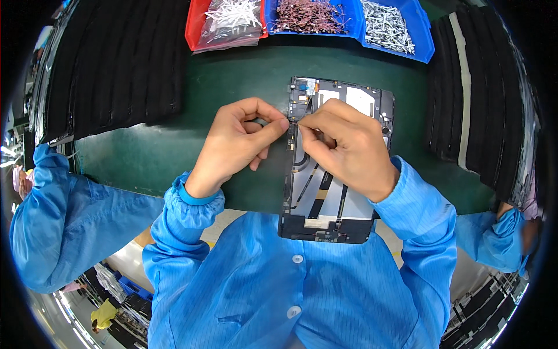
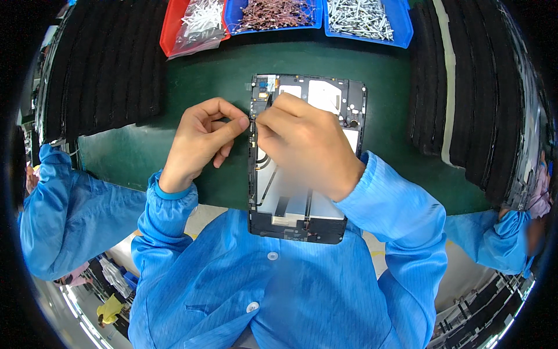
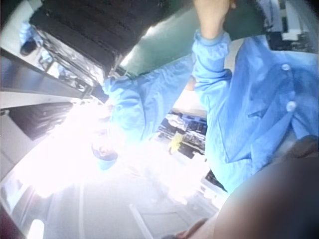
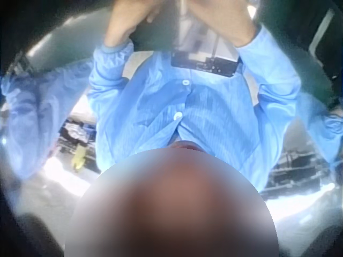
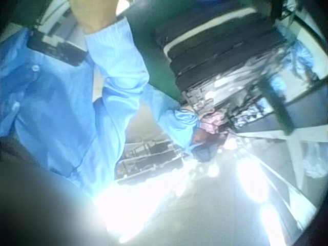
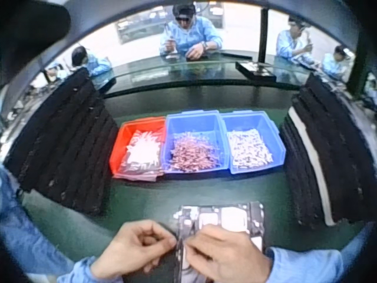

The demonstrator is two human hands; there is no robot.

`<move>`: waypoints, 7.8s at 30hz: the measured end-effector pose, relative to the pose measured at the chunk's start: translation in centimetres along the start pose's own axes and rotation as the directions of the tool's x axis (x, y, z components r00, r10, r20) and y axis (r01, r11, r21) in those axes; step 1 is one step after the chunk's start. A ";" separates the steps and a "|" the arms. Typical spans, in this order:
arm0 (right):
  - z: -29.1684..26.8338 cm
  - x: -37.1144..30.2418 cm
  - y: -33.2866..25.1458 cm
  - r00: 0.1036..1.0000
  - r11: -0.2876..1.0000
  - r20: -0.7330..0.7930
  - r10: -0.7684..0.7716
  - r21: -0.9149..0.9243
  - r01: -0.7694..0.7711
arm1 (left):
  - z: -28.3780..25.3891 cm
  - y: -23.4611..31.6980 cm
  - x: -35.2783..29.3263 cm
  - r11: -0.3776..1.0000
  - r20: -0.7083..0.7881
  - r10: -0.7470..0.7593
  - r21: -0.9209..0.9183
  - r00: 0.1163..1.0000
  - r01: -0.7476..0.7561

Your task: Assembling internal components and cables into a tablet housing on a factory production line.

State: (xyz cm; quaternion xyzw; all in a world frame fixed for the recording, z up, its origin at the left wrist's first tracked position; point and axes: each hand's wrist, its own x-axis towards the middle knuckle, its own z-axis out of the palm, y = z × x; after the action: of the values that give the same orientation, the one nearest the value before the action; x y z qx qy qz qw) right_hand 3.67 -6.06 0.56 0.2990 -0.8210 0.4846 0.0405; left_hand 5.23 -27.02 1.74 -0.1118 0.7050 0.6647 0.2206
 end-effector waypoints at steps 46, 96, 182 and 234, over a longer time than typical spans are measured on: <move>0.0 -0.4 1.1 0.997 0.998 -0.036 -0.065 -0.005 0.065 | 0.5 0.4 0.0 1.000 -0.022 -0.015 0.022 1.000 0.016; -7.9 9.6 6.2 0.927 0.596 -0.311 0.212 -0.710 -0.374 | 0.1 1.0 0.4 0.984 0.024 0.056 0.170 0.998 -0.059; -6.9 -4.1 -3.4 0.901 0.725 -0.188 0.390 0.666 -0.175 | 5.3 2.3 -7.8 0.924 -0.016 0.236 -0.305 0.972 -0.230; -7.4 1.7 -10.4 1.000 0.554 -0.002 0.031 0.832 -0.016 | 5.1 1.8 -3.7 0.020 0.052 0.993 0.806 0.105 -0.592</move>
State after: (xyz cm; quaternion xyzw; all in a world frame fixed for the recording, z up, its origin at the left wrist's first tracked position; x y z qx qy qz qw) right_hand 6.21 -4.43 13.10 0.2678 -0.4988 0.8176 -0.1050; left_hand 8.46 -22.34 4.98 0.2414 0.8260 0.2889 -0.4196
